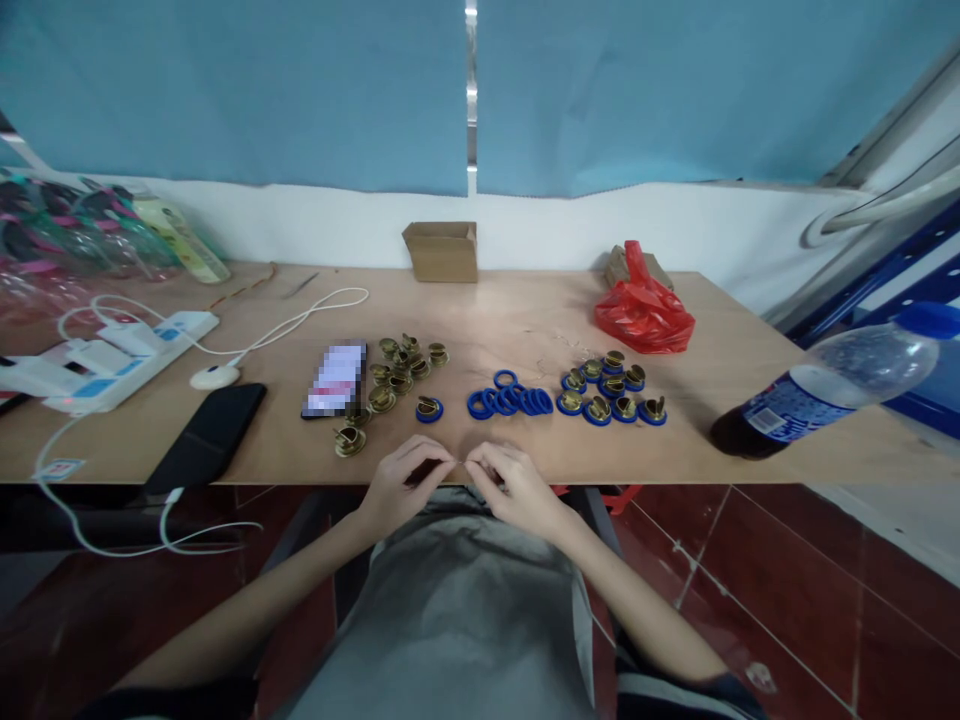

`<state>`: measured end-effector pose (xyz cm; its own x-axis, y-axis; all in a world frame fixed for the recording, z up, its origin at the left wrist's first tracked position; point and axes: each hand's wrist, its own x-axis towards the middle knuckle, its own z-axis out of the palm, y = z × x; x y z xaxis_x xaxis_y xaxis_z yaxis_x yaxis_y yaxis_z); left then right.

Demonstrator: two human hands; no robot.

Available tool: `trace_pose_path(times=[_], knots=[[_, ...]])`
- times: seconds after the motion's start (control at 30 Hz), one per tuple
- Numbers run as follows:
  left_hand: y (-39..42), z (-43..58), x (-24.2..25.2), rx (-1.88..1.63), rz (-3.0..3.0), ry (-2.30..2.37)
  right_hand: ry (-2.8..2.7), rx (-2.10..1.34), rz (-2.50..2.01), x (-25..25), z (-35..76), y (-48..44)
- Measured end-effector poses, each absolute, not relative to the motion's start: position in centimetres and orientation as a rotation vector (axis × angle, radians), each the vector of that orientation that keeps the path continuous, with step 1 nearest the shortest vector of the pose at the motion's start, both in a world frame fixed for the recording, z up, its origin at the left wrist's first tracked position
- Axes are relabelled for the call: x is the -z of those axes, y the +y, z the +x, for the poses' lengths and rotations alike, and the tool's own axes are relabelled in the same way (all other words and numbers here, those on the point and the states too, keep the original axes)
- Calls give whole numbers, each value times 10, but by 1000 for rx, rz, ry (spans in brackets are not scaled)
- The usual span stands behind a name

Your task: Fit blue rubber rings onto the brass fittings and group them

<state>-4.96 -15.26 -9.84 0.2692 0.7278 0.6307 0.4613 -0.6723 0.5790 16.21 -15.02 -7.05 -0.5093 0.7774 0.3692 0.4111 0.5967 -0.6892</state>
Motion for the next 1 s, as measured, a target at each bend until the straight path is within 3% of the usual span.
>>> trace_pose_path(times=[0.3, 0.6, 0.73, 0.93, 1.0], knots=[[-152, -49, 101, -1301, 2290, 1130, -1801, -1360, -949, 74, 170, -144], [-152, -50, 99, -1158, 2349, 1126, -1658, -1410, -905, 73, 169, -141], [-151, -50, 98, -1154, 2357, 1102, -1738, -1191, -934, 58, 173, -141], [-150, -51, 99, -1163, 2363, 1077, -1909, -231, -1211, 11, 212, -84], [-150, -51, 99, -1155, 2358, 1077, -1979, -117, -1260, 1, 230, -46]])
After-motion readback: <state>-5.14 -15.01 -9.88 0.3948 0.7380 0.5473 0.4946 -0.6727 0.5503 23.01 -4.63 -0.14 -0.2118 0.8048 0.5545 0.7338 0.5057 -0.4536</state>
